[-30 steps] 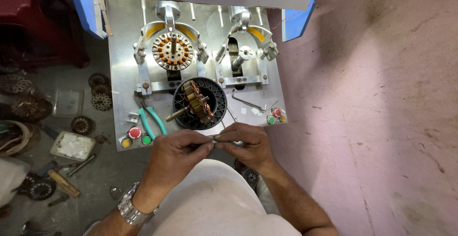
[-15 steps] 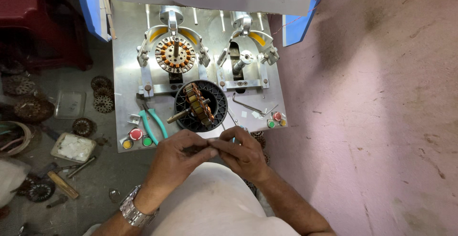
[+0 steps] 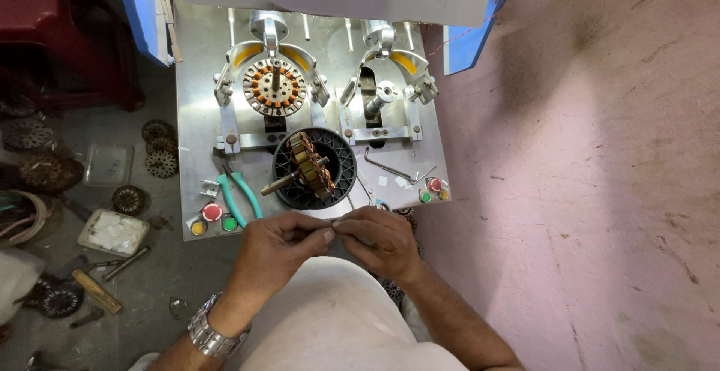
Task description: The person inserts small white insulating sheets into the slots of a motor stator by hand and uses a screwdriver and scissors to adjust the copper wires.
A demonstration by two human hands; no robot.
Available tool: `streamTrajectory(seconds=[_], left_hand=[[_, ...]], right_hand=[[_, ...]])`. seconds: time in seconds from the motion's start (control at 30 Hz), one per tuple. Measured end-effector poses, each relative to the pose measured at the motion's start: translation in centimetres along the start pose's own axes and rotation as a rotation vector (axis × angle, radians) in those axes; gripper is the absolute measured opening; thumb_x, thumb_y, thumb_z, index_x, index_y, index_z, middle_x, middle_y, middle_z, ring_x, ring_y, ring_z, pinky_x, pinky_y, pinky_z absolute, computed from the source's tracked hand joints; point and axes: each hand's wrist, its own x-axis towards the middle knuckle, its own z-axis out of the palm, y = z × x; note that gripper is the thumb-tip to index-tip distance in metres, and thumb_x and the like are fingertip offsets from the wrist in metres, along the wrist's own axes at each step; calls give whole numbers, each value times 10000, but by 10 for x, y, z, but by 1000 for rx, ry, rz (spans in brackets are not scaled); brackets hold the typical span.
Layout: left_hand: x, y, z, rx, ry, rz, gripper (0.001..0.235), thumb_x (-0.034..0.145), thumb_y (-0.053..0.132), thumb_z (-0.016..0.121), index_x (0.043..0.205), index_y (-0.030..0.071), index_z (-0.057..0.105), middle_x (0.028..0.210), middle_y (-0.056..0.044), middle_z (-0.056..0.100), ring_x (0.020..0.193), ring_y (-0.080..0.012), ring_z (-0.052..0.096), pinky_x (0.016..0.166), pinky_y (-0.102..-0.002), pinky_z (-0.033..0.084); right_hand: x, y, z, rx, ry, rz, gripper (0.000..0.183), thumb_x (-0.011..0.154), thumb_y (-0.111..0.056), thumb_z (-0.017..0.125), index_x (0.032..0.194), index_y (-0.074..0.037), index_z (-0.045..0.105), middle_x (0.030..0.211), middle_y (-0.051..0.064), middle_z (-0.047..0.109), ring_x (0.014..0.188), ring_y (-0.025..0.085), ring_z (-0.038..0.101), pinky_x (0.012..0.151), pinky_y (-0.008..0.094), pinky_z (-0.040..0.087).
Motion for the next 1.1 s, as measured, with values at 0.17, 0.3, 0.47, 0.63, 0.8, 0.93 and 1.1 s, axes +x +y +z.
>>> streamTrajectory(seconds=[0.17, 0.3, 0.47, 0.63, 0.8, 0.93, 1.1], left_hand=[[-2, 6, 0, 26, -3, 133, 153, 838, 78, 791, 970, 1, 799, 840, -92, 832, 735, -105, 778, 652, -232, 643], [-4, 14, -1, 158, 20, 151, 130, 827, 85, 800, 945, 30, 803, 821, -58, 832, 712, -80, 787, 625, -214, 647], [-5, 19, 2, 217, 60, 178, 114, 824, 73, 803, 932, 36, 810, 795, -58, 830, 682, -88, 773, 572, -219, 617], [1, 14, 3, 257, 95, 371, 118, 824, 54, 793, 942, 44, 789, 862, -63, 815, 724, -95, 789, 599, -224, 655], [6, 11, -4, 527, 111, 768, 167, 829, 55, 779, 995, 65, 764, 1027, -57, 769, 880, -185, 769, 712, -295, 631], [16, 8, -5, 620, 225, 816, 186, 837, 68, 785, 1021, 71, 758, 1077, -67, 755, 941, -221, 753, 759, -318, 614], [32, 6, -16, 466, 346, 524, 191, 849, 89, 796, 1017, 28, 727, 1045, -94, 727, 806, -185, 777, 662, -294, 625]], right_hand=[[2, 0, -11, 329, -58, 196, 197, 864, -15, 787, 1059, -37, 786, 991, 110, 769, 877, 163, 743, 731, 262, 585], [4, 3, -12, 418, -74, 312, 207, 838, 1, 807, 1041, -40, 804, 966, 103, 773, 848, 138, 722, 686, 254, 568], [6, 7, -10, 444, -60, 306, 187, 830, 10, 818, 1006, -50, 797, 943, 79, 774, 829, 118, 716, 675, 242, 556], [6, 10, -3, 426, -33, 295, 171, 844, 26, 808, 1001, -39, 789, 957, 73, 768, 852, 112, 710, 701, 225, 550], [7, 16, 0, 747, -47, 596, 249, 862, 41, 778, 1105, -11, 773, 1049, 81, 745, 942, 116, 719, 818, 243, 596], [14, 26, 8, 569, 55, 464, 244, 911, 50, 783, 1153, 11, 787, 1007, 100, 733, 892, 114, 662, 740, 242, 524], [31, 30, 19, 255, 135, 273, 206, 914, 8, 761, 1117, -23, 764, 1015, 73, 749, 880, 120, 707, 738, 253, 560]])
